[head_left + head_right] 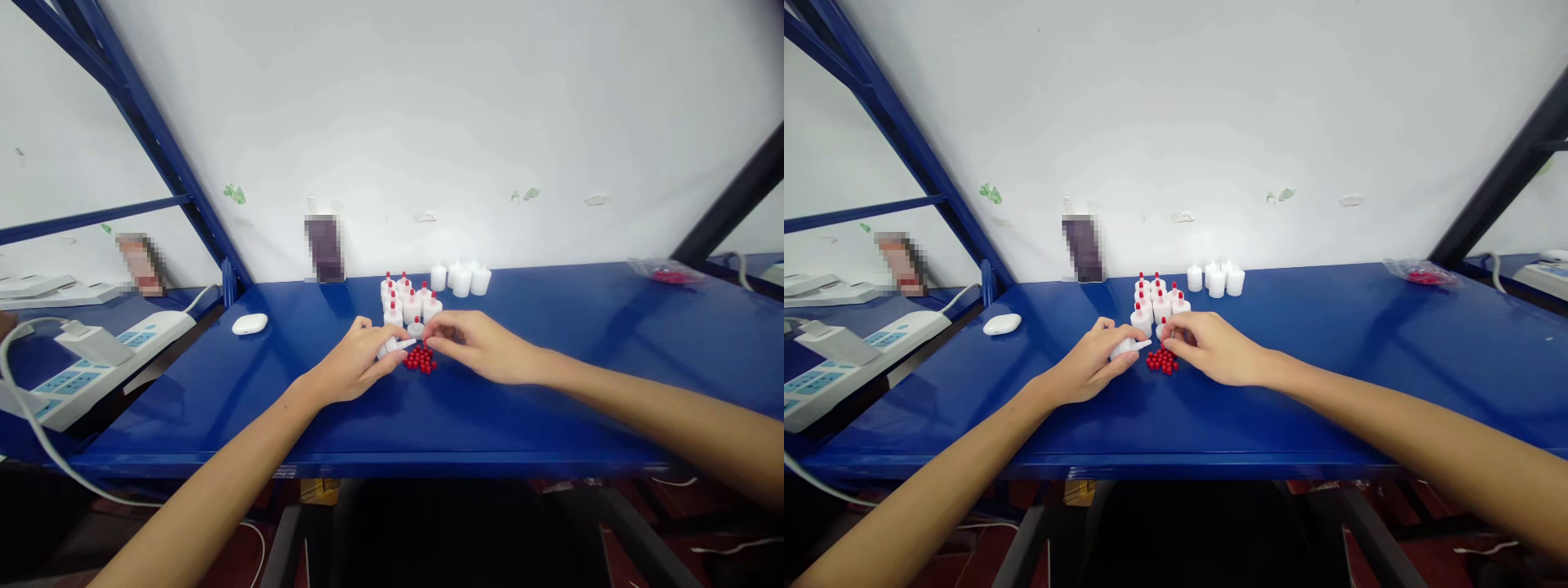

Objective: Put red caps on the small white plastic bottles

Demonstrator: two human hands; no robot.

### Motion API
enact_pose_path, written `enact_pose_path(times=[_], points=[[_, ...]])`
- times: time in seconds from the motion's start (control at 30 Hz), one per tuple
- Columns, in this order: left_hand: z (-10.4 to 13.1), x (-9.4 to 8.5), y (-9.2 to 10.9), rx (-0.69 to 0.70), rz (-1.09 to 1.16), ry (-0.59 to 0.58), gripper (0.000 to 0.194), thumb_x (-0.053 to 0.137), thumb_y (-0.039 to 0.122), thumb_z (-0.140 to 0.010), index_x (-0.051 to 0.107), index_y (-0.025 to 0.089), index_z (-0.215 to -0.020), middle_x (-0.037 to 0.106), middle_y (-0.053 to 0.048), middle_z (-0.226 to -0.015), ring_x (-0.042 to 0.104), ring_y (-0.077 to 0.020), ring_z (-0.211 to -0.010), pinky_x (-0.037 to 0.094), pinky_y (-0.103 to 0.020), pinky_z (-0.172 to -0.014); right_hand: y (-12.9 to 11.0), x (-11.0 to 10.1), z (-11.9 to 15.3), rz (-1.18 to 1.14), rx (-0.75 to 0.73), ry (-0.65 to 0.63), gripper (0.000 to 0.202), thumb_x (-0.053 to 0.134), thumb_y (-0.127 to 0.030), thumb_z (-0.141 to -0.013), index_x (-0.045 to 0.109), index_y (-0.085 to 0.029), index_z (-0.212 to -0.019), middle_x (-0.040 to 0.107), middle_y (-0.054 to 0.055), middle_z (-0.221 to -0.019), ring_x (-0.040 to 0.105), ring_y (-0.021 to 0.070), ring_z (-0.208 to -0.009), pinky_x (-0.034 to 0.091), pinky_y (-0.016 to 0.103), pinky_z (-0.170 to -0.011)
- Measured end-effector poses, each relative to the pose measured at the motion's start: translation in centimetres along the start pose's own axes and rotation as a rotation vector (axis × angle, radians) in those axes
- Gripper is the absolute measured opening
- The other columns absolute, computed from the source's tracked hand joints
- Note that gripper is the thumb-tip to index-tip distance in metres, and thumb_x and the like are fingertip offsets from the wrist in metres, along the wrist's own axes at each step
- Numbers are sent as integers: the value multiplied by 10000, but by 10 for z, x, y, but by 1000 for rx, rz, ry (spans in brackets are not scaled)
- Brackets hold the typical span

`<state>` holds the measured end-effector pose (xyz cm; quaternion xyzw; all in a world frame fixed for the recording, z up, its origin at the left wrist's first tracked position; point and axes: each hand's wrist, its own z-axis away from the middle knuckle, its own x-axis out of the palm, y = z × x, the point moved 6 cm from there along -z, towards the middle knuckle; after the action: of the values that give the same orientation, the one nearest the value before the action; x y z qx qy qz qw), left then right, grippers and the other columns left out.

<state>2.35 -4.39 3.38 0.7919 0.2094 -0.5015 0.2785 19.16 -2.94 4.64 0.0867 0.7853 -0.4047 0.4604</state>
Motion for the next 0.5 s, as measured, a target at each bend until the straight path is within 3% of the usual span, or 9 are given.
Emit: enact_pose_path(times=[0.1, 0.17, 0.27, 0.37, 0.5], points=[[1, -1, 1, -4, -15, 24, 324, 347, 410, -1029, 545, 207, -1185, 546, 34, -659, 416, -163, -639, 348, -342, -823, -4, -2, -3, -278, 55, 84, 245, 538, -372, -936, 684, -179, -971, 652, 22, -783, 549, 144, -671, 429, 275, -627], [1, -2, 2, 3, -3, 45, 308, 368, 408, -1023, 556, 212, -1169, 586, 18, -710, 438, -169, -672, 361, -325, -798, -5, 0, -3, -341, 77, 116, 242, 584, -375, -907, 710, -178, -972, 659, 18, -754, 553, 141, -652, 433, 278, -619], [2, -2, 3, 11, 93, 56, 278, 406, 392, -1015, 553, 217, -1174, 660, -9, -881, 523, -162, -742, 393, -278, -742, -8, 2, -2, -348, 89, 115, 228, 624, -367, -881, 735, -180, -947, 655, 4, -685, 557, 136, -612, 428, 277, -603], [4, -2, 2, 16, 213, 73, 265, 413, 374, -1016, 542, 203, -1171, 668, -4, -874, 580, -136, -711, 424, -237, -698, -10, 1, -1, -303, 75, 126, 215, 621, -358, -885, 739, -185, -930, 667, 2, -675, 567, 136, -598, 417, 273, -586], [5, -4, 4, 69, 202, 123, 253, 430, 345, -1010, 533, 194, -1184, 673, -34, -971, 622, -145, -782, 462, -238, -737, -14, 1, 0, -247, -9, 104, 218, 558, -363, -937, 683, -192, -988, 686, 10, -748, 594, 143, -647, 430, 275, -630]])
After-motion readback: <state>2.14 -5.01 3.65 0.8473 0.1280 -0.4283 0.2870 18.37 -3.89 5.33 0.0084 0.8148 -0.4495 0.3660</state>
